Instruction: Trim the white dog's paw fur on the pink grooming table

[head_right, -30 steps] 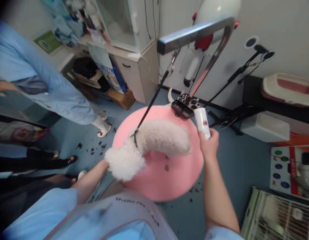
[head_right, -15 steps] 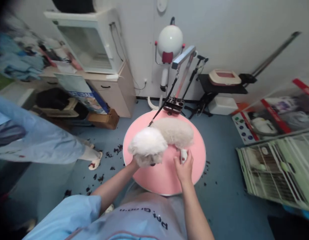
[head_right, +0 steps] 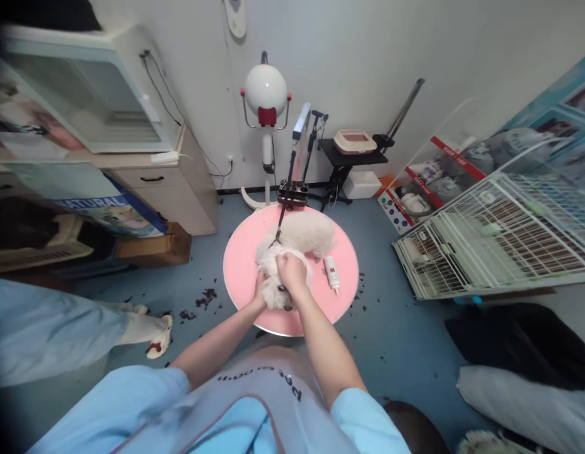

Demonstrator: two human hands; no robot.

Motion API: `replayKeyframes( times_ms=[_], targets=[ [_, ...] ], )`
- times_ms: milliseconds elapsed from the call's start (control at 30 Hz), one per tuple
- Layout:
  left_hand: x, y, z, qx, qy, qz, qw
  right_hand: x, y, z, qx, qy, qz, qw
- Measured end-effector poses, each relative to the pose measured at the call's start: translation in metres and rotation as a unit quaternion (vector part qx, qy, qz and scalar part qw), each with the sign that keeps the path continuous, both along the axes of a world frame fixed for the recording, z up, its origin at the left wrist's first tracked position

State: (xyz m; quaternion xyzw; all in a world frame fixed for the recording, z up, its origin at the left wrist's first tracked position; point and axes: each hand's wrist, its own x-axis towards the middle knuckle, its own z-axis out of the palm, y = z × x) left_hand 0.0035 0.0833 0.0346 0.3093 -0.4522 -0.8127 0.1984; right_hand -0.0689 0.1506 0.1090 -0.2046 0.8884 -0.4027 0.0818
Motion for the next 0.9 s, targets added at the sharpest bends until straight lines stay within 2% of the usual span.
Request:
replayKeyframes(
  times_ms=[100,233,400,600,800,867,900],
  targets=[
    [0.015,-0.008,0.0,-0.048,-0.023,-0.001,0.999,0.001,0.015,-0.023,-0.076,-0.067,-0.044,0.994],
    [0.025,-0.019,0.005,-0.109,-0.029,-0.069,0.991,0.017,0.025,-0.054,-0.187,-0.142,-0.11,0.966],
    [0.021,-0.025,0.014,-0.132,-0.038,-0.116,0.984,0.032,0.03,-0.074,-0.276,-0.185,-0.171,0.928],
    [0.017,-0.025,0.025,-0.196,-0.048,-0.225,0.953,0.041,0.042,-0.079,-0.276,-0.169,-0.179,0.929],
    [0.023,-0.018,0.006,-0.349,-0.11,-0.134,0.921,0.049,0.06,-0.068,-0.251,-0.098,-0.167,0.949],
    [0.024,-0.018,-0.002,-0.385,-0.121,-0.135,0.905,0.051,0.057,-0.066,-0.243,-0.059,-0.129,0.96],
    [0.025,-0.017,-0.005,-0.396,-0.121,-0.139,0.9,0.051,0.053,-0.068,-0.223,-0.039,-0.086,0.97]
  ],
)
